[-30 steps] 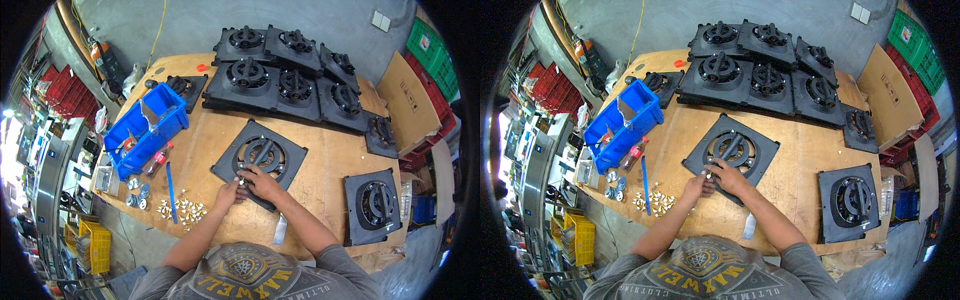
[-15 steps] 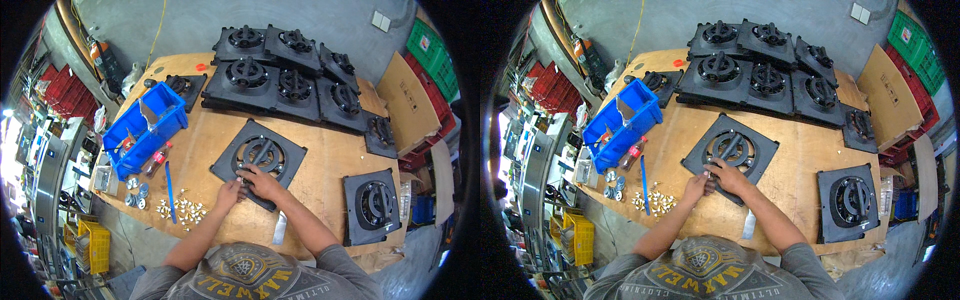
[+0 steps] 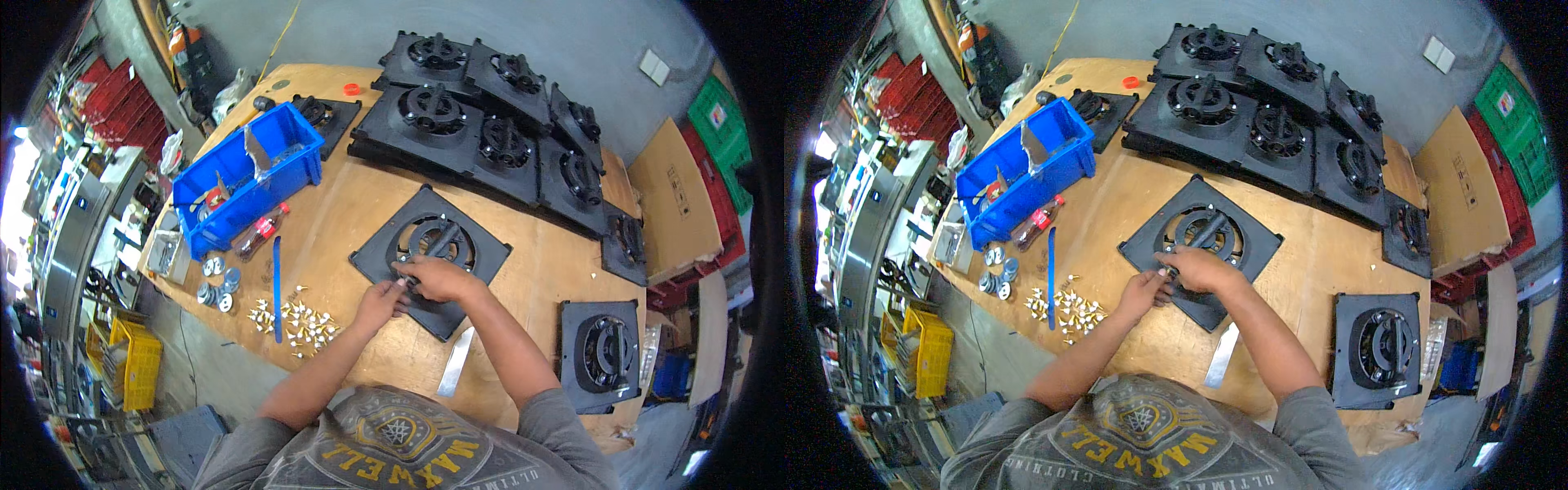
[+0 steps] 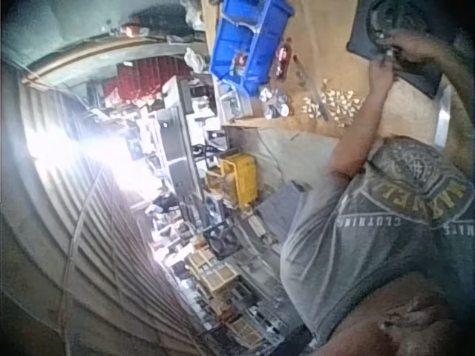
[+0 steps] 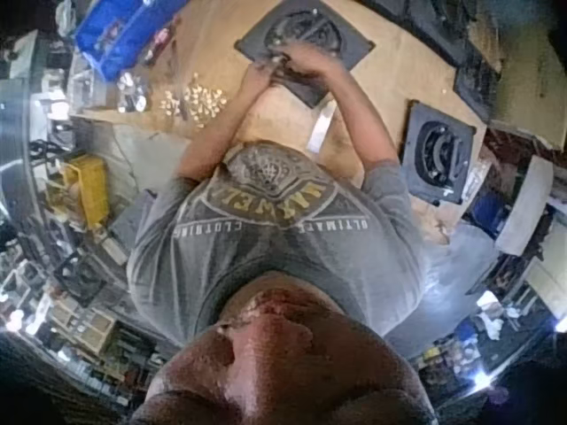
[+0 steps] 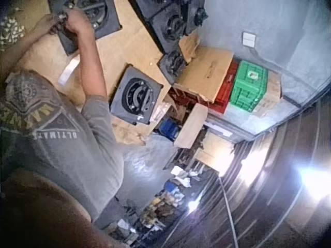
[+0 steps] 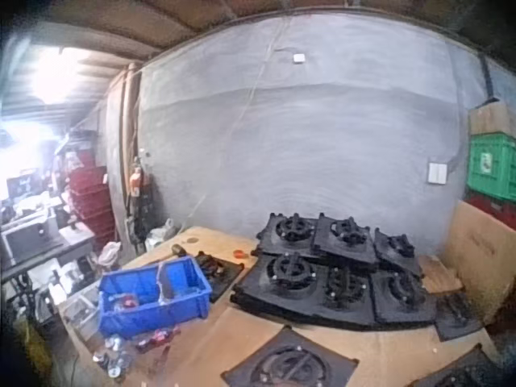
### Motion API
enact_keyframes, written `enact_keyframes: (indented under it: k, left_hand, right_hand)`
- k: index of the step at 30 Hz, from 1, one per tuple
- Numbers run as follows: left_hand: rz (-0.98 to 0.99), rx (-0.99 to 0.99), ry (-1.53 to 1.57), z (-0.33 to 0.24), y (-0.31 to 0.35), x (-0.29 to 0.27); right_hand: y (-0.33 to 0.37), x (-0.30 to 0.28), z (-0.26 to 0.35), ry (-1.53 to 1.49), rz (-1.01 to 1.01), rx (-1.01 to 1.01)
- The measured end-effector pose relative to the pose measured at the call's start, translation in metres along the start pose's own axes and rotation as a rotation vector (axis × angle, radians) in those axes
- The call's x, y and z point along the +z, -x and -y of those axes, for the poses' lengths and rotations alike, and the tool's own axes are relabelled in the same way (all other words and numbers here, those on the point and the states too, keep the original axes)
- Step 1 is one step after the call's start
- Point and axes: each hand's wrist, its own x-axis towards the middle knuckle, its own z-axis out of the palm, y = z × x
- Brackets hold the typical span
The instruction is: The person assembles small white and gold components into black square frames on a workbench. They pick up parts, insert them into the frames, and occasionally adjust the placement. The task is performed one unit at a time.
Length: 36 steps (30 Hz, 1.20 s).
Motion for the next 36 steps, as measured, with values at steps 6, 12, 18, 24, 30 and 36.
enact_keyframes:
  k: [6,12,18,24,30,36]
  left_hand:
    - [0.204,-0.171,0.446,0.006,-0.005,-0.008]
    - [-0.272,0.415,-0.466,0.007,-0.001,0.004]
    - [0.052,-0.109,0.347,0.012,-0.002,-0.003]
    - [-0.023,0.157,0.210,0.015,-0.006,0.005]
    - [-0.104,0.135,-0.013,0.009,0.002,0.002]
    - [0.000,0.208,0.077,0.027,-0.013,0.009]
  right_hand:
    - [0.005,-0.003,0.015,-0.045,-0.029,0.011]
    - [0.005,0.011,0.009,-0.022,-0.095,0.007]
    - [0.000,-0.002,0.017,0.075,-0.015,-0.023]
    - [-0.009,-0.009,0.025,0.132,0.102,0.062]
    - [-0.010,-0.010,0.022,0.153,0.126,0.019]
    - [-0.016,-0.009,0.018,0.124,0.124,-0.012]
